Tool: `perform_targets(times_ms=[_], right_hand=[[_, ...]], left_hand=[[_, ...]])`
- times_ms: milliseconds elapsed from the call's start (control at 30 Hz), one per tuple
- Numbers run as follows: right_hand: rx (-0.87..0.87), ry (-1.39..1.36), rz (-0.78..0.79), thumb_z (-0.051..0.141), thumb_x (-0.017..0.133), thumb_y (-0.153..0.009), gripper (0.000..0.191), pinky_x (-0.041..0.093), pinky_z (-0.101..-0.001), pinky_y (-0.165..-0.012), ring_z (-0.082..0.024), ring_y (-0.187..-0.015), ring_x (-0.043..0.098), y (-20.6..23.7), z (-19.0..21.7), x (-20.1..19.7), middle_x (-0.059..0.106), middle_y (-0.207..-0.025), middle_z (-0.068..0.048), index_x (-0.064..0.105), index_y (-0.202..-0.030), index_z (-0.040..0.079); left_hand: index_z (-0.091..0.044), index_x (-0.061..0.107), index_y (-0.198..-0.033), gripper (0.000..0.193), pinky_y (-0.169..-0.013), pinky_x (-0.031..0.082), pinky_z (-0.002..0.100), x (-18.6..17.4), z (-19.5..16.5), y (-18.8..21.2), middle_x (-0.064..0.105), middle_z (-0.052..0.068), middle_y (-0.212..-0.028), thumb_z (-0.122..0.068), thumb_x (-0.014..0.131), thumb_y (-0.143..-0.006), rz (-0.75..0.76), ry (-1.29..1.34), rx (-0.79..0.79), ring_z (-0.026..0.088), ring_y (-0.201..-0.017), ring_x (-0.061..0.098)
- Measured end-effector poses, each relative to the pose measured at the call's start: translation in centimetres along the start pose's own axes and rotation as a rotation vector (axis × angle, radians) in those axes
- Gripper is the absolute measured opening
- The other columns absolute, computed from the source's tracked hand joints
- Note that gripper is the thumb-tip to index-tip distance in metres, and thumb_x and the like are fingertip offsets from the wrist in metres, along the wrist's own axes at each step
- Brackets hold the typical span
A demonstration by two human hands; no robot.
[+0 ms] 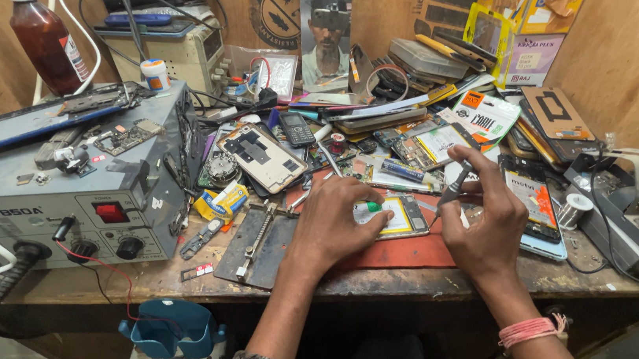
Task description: The person uses a precision screwdriver to remove screws from a disassembled smartphone on a cluttered workbench. They then lift the internal battery and circuit board components to inspect the device interior.
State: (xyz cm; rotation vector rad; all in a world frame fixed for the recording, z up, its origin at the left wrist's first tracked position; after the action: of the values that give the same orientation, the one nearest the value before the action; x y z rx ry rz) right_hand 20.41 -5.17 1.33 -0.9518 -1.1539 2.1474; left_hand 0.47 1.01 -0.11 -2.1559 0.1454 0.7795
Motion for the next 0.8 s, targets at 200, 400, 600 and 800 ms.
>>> perform_targets(times_ms=[200, 400, 600, 800], right_hand=[[0.032, 0.112, -0.024, 0.01, 0.081, -0.081, 0.053, 0.058, -0.0343, -0.071, -0.018, -0.075, 0.073, 0.07, 0.3, 0.33, 0.075, -0.119, -0.008, 0.062, -0.13, 0.007], [0.043, 0.1, -0.031, 0.001, 0.07, -0.08, 0.054, 0.059, -0.0339, -0.076, -0.02, -0.079, 0.073, 0.17, -0.23, 0.35, 0.074, -0.122, -0.007, 0.061, -0.133, 0.006], [0.046, 0.048, -0.026, -0.004, 0.061, -0.077, 0.059, 0.061, -0.0334, -0.078, -0.019, -0.079, 0.073, 0.25, -0.34, 0.24, 0.075, -0.122, -0.007, 0.061, -0.134, 0.008], [0.024, 0.105, -0.032, 0.014, 0.083, -0.081, 0.051, 0.058, -0.034, -0.069, -0.018, -0.075, 0.074, 0.25, 0.25, 0.27, 0.076, -0.11, -0.006, 0.063, -0.128, 0.01]], left_hand=[[-0.007, 0.08, -0.085, 0.028, -0.092, 0.049, 0.046, 0.13, 0.19, 0.03, 0.073, 0.014, -0.087, -0.033, 0.082, -0.075, -0.004, -0.006, 0.019, 0.032, -0.093, 0.068], [-0.007, 0.08, -0.086, 0.028, -0.095, 0.048, 0.045, 0.29, 0.4, 0.11, 0.074, 0.014, -0.09, -0.033, 0.081, -0.075, -0.006, -0.006, 0.018, 0.032, -0.096, 0.068], [-0.008, 0.08, -0.086, 0.028, -0.096, 0.047, 0.045, 0.23, 0.32, 0.03, 0.075, 0.013, -0.09, -0.033, 0.081, -0.075, 0.0, -0.012, 0.007, 0.031, -0.096, 0.068], [-0.008, 0.08, -0.087, 0.027, -0.096, 0.048, 0.045, 0.15, 0.14, 0.05, 0.075, 0.013, -0.092, -0.032, 0.082, -0.075, 0.015, -0.003, -0.02, 0.031, -0.097, 0.068]])
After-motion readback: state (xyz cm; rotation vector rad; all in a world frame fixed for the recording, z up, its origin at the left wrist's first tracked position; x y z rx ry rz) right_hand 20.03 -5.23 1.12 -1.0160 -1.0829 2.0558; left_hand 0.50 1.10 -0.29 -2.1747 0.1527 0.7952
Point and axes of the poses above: each hand's wrist, its own y-axis away from the middle knuckle, its own x-axis out of the palm, z = x × y, the point moved 1 cm from there along -y, towards the middle knuckle
